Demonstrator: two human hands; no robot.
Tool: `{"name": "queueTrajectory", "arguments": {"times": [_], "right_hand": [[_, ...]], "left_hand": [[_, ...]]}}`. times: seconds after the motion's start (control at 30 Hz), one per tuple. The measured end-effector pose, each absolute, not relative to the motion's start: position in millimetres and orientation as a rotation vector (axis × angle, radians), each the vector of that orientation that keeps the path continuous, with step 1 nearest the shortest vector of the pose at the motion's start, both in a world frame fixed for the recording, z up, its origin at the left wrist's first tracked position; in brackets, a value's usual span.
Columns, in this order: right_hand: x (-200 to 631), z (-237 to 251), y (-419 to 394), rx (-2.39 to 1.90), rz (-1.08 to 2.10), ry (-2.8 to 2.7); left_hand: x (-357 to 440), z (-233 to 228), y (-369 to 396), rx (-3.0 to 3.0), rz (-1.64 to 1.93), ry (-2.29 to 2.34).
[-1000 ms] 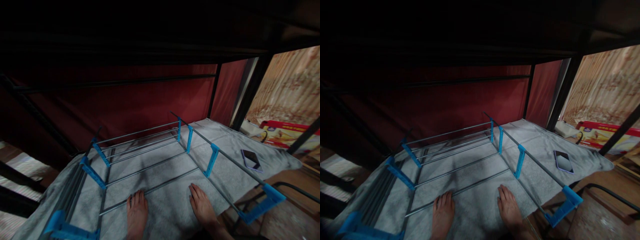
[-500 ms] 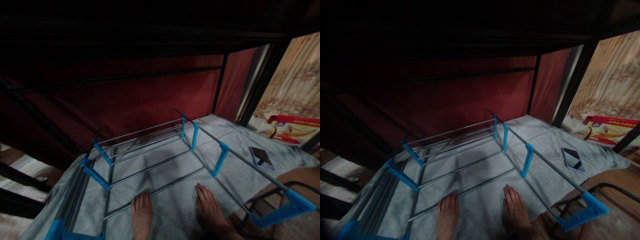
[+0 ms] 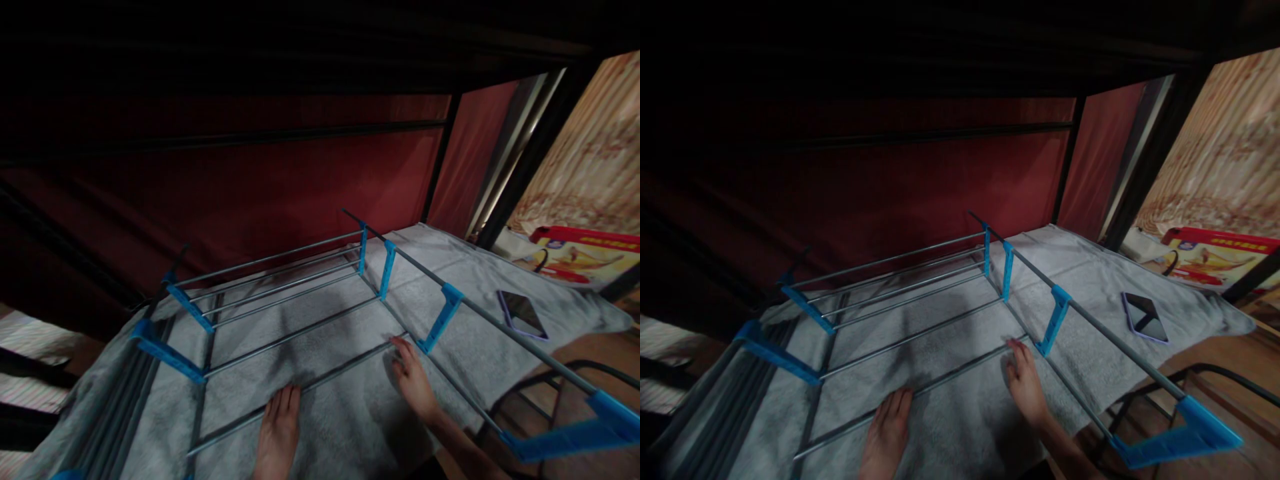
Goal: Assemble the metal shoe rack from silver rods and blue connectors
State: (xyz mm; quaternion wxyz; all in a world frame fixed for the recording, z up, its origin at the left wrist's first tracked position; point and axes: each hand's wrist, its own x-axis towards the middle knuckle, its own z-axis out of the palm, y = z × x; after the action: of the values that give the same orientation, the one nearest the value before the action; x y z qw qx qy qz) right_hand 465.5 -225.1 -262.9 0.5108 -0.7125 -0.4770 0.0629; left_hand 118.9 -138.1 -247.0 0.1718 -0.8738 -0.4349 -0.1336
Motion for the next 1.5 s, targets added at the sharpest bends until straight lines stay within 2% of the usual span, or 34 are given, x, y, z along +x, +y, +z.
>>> {"name": "queueTrajectory", "arguments": {"times": [0.33, 0.67, 1.1, 1.5], "right_hand": [[493, -240, -178, -1.674, 0.147, -1.0], [551, -219, -132, -1.622, 0.119, -0.823], [551, -147, -84, -1.469, 0.085, -0.79], [557, -113, -62, -1.351, 0.114, -0.82]], "left_hand": [[125, -234, -116, -2.869, -0.123, -1.395], [131, -183, -92, -2.72, -0.595, -1.392], [165, -136, -69, -2.562, -1.025, -1.259], [184, -112, -48, -2.519, -0.894, -1.119]]}}
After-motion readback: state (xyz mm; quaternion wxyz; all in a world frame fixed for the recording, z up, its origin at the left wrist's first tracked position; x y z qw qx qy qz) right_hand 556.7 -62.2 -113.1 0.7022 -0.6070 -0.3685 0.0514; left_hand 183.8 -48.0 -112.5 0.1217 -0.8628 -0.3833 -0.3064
